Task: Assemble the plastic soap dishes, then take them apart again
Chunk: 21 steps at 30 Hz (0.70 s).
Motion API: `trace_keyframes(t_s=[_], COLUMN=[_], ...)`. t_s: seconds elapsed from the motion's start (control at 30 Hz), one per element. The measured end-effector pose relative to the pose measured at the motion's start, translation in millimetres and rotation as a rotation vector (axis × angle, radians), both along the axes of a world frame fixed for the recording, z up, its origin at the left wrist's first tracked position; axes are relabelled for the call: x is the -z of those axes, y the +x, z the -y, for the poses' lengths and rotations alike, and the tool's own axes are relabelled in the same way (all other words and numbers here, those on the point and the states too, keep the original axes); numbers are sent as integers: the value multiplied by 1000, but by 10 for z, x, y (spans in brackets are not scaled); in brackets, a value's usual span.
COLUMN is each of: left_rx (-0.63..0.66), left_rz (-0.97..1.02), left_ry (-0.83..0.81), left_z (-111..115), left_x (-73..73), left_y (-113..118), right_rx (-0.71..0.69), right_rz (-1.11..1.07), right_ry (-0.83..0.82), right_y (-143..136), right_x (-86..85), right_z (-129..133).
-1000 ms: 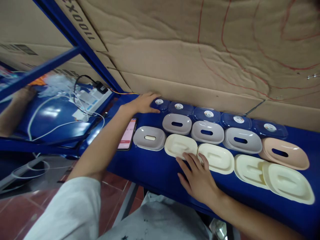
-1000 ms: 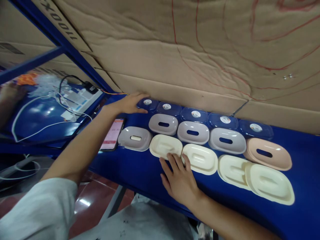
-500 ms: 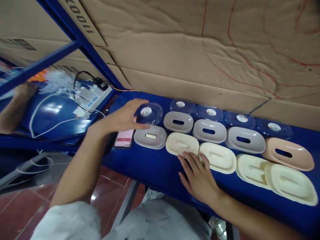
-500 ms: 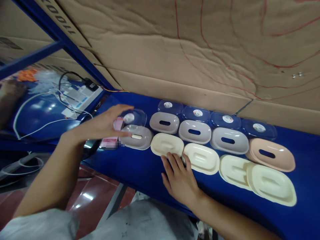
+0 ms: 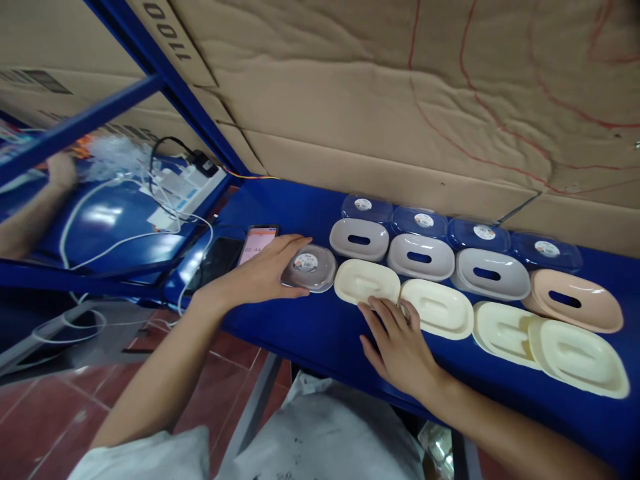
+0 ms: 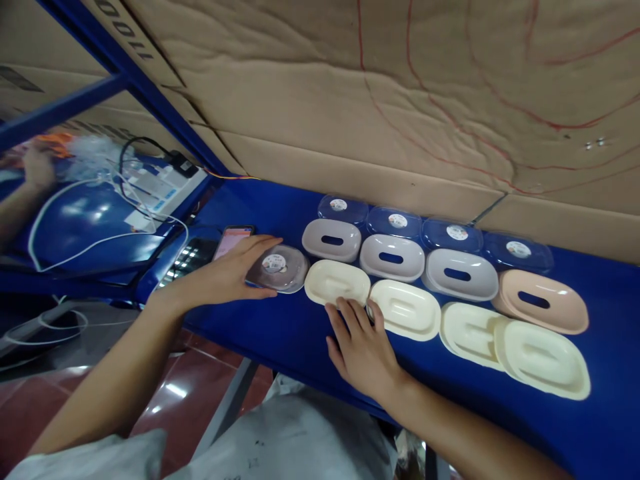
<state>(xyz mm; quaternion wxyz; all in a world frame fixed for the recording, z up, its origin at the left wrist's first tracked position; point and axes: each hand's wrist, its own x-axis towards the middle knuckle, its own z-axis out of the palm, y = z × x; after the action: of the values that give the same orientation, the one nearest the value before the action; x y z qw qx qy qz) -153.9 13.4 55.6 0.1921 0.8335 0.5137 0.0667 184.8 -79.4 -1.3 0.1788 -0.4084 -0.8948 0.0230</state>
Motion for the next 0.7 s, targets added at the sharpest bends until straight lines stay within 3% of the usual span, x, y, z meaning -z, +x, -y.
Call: trace_keyframes(t_s=[0.7], left_rx=[-1], left_rz=[47], left_ry=[4], left_z=[-6], left_x=[77], left_y=[-70], right_rx=[-25], right_rz=[-14], right_ry=[-22], right_y=[19], right_x=[-4], right_z=[-18])
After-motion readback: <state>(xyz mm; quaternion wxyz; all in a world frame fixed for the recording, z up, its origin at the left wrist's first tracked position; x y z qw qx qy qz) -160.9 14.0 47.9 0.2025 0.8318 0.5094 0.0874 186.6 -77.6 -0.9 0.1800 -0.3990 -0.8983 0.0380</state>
